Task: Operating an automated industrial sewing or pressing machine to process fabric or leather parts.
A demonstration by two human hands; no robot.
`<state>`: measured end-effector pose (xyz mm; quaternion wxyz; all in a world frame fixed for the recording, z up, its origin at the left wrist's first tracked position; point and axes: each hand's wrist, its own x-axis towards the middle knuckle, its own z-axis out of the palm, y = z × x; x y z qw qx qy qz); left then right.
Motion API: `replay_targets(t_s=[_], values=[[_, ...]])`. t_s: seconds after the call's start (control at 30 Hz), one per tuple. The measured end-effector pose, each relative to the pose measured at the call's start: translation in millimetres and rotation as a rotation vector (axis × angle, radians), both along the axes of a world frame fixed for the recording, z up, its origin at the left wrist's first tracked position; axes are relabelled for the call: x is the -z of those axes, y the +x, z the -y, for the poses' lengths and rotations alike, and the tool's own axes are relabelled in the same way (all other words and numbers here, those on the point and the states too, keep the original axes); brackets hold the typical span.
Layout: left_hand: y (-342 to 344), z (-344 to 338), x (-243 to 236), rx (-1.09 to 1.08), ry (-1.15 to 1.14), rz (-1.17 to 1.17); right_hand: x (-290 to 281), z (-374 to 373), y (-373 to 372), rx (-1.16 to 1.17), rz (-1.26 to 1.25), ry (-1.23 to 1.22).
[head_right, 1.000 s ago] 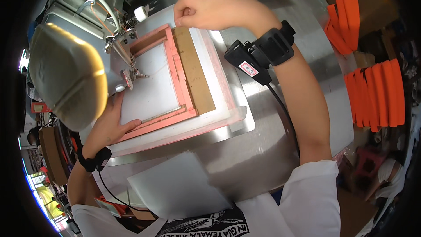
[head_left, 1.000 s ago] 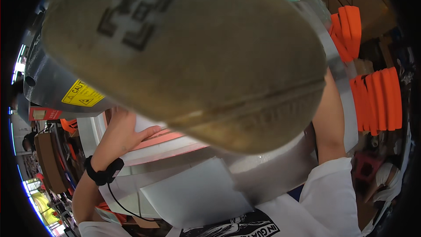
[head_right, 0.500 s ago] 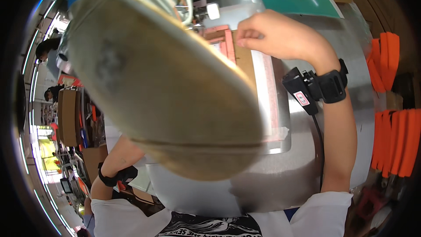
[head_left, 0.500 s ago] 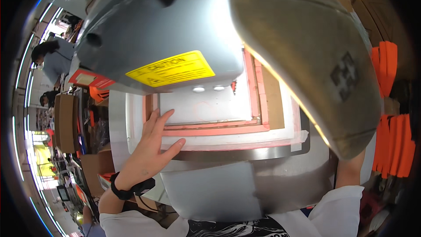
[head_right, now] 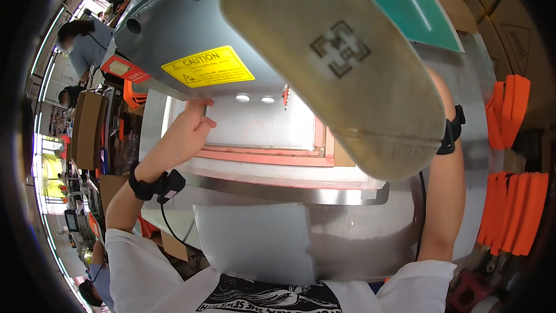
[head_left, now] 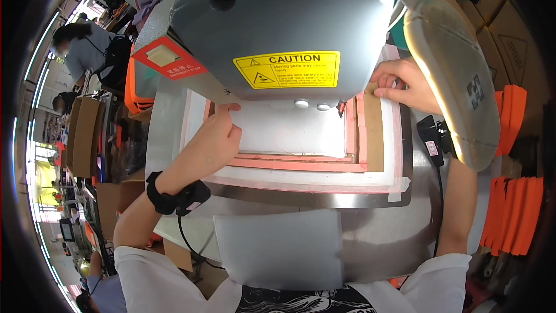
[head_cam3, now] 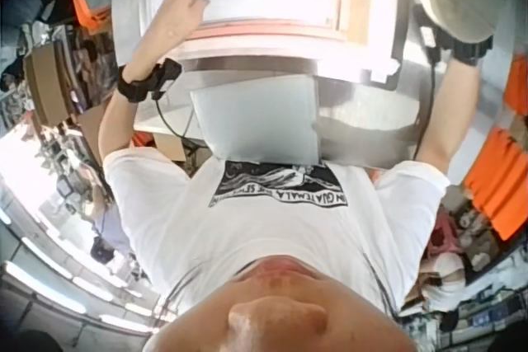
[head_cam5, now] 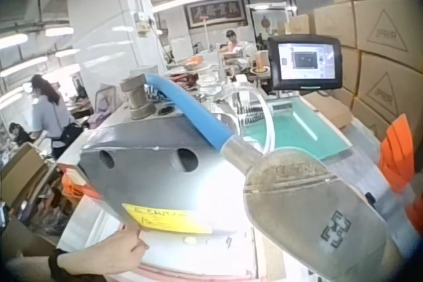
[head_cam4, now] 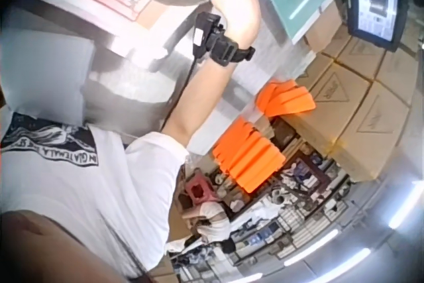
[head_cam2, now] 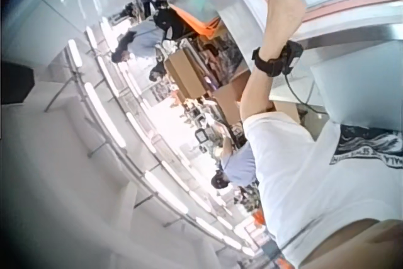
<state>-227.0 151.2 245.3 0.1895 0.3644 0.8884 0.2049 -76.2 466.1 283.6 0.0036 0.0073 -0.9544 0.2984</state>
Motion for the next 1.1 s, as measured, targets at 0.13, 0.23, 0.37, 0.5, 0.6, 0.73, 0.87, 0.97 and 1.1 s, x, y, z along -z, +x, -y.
replay_targets(t_s=[0.13, 0.23, 0.37, 0.5, 0.6, 0.73, 0.87, 0.97, 1.1], values=[[-13, -14, -10, -0.064, -0.07, 0.196, 2, -5, -2, -0.049, -0.028, 0.091], [-15, -31, -3, -0.121, -0.156, 0.153, 17, -22, -8, -0.005, 0.029, 0.066], [-26, -32, -3, -0.156, -0.178, 0.032, 8, -20, -2, 0.013, -0.029, -0.039], [-24, -30, -1, -0.059, -0.119, 0.042, 4, -27, -5, 0.018, 0.055, 0.052], [-19, -45, -3, -0.098, -0.474, -0.013, 3, -28, -7, -0.06, 0.023, -0.038], [-30, -38, -10, 0.018, -0.671, -0.016, 26, -20, -27, -0.182, -0.158, -0.211], [-18, -55, -10, 0.376, -0.343, -0.104, 44, -20, -20, -0.104, -0.242, 0.049], [-9, -52, 5, 0.46, -0.222, -0.201, 50, -9, -23, -0.137, -0.262, 0.18], [4, -63, 6, 0.532, -0.291, 0.037, 83, 3, -36, -0.065, -0.16, 0.09]])
